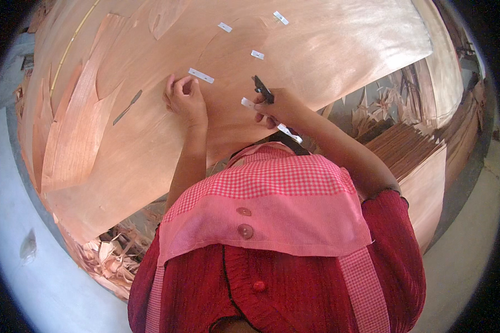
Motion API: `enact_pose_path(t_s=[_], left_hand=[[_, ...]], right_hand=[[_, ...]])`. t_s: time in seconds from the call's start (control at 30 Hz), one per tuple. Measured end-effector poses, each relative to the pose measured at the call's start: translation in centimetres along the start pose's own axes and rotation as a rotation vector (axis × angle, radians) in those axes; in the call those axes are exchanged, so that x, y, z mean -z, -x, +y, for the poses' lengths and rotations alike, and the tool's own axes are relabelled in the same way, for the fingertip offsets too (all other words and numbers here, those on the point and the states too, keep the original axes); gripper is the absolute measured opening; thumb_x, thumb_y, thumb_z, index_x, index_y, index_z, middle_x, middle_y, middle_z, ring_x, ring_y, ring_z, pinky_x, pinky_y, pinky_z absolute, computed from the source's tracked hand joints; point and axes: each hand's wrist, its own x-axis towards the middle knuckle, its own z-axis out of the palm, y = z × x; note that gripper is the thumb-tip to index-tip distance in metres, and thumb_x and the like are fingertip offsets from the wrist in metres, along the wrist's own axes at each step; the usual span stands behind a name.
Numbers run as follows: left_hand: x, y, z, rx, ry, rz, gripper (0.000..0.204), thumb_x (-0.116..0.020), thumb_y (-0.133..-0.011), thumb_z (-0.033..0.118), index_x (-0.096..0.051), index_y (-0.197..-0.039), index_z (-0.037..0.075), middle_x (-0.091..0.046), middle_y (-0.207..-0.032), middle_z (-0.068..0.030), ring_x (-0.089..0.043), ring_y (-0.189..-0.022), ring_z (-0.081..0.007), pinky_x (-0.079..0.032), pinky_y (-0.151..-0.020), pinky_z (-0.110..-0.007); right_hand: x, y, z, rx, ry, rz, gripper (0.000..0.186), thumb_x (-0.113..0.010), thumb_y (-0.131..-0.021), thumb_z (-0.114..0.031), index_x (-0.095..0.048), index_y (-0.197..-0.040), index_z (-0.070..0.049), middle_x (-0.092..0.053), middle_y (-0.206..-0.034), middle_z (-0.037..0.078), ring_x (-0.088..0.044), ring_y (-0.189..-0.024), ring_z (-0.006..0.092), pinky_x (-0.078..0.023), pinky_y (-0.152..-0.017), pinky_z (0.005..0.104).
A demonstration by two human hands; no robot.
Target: The person uses a utility knife to cut shapes out of thin wood veneer sheets, removing the cut-outs and measuring sections with a ruler.
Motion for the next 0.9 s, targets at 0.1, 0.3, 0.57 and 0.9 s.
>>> enact_pose_path(t_s=[0.1,0.3,0.57,0.9], left_hand=[[0.5,0.1,-1.3,-0.007,0.155,-0.044,0.018,-0.066,-0.072,0.012,-0.060,-0.089,0.010,-0.047,-0.124,-0.0070,-0.040,-0.114,-0.0286,-0.030,-0.092,-0.045],[2.0,-0.6,-1.5,-0.231,0.153,-0.154,0.031,-0.058,-0.079,0.014,-0.057,-0.109,0.008,-0.046,-0.127,-0.0083,-0.043,-0.114,-0.0304,-0.033,-0.096,-0.041],[2.5,-0.5,-2.1,-0.691,-0.483,-0.366,0.040,-0.044,-0.082,0.015,-0.052,-0.120,0.008,-0.045,-0.130,-0.0044,-0.039,-0.117,-0.0264,-0.032,-0.093,-0.046],[9.3,-1.2,-11.5,-0.550,-0.188,-0.232,0.038,-0.055,-0.077,0.012,-0.055,-0.114,0.019,-0.049,-0.125,-0.0077,-0.039,-0.119,-0.0337,-0.032,-0.097,-0.045]], right_hand=[[-1.6,-3.0,-0.2,0.068,0.004,0.033,0.023,-0.062,-0.082,-0.021,-0.059,-0.089,0.001,-0.059,-0.063,0.006,-0.052,-0.046,0.0111,-0.042,-0.042,0.0232],[-6.7,-14.2,-0.9,0.169,0.171,0.170,0.023,-0.062,-0.082,-0.019,-0.060,-0.082,0.005,-0.060,-0.065,0.008,-0.056,-0.049,0.0136,-0.046,-0.043,0.0278],[-6.7,-13.0,-2.3,0.391,0.673,0.310,0.031,-0.057,-0.078,-0.026,-0.062,-0.076,0.005,-0.061,-0.069,0.024,-0.061,-0.067,0.0398,-0.047,-0.060,0.0435],[-6.6,-9.6,-2.9,0.458,0.974,-0.071,0.021,-0.064,-0.076,-0.020,-0.056,-0.086,-0.003,-0.061,-0.066,0.009,-0.060,-0.054,0.0197,-0.049,-0.051,0.0333]])
